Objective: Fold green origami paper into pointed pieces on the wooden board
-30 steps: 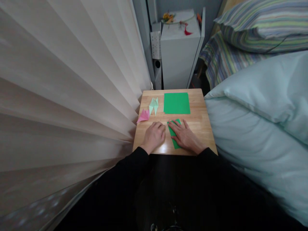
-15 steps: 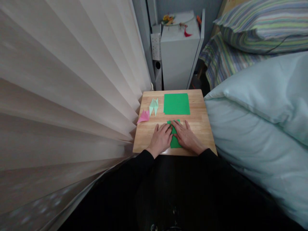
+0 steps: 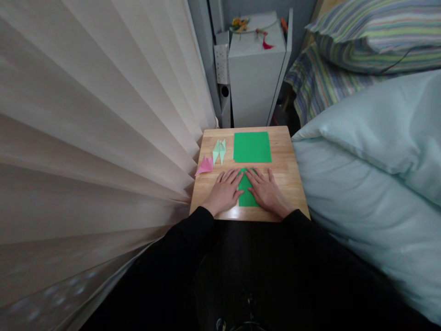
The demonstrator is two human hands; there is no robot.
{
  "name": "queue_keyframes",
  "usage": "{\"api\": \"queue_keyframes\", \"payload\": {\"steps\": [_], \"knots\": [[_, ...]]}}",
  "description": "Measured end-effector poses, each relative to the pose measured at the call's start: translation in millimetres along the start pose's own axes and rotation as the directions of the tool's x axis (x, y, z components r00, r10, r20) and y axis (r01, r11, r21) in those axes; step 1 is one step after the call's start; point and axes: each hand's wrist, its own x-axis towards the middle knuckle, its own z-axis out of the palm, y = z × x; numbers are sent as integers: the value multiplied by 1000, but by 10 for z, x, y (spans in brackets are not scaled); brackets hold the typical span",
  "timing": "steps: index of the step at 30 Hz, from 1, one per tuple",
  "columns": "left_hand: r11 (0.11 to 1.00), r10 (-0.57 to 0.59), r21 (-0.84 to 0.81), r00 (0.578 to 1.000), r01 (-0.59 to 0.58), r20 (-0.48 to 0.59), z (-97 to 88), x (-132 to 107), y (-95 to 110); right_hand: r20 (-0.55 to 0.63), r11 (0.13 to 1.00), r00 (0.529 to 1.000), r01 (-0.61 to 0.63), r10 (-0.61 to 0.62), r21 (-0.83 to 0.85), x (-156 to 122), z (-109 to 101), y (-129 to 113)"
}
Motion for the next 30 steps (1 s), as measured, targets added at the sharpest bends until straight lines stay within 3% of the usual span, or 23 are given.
{"api": "queue_keyframes", "payload": {"steps": [7, 14, 30], "knots": [[999, 25, -24, 994, -22, 108, -71, 21, -99, -5, 1000, 1000, -3, 3, -23, 0, 2, -14], [999, 32, -13, 998, -31, 58, -45, 10, -110, -57, 997, 996, -64, 62, -40, -18, -2, -67], [998, 27, -51, 999, -26, 32, -27, 20, -119, -61, 997, 997, -48, 44, -64, -21, -5, -88]]}}
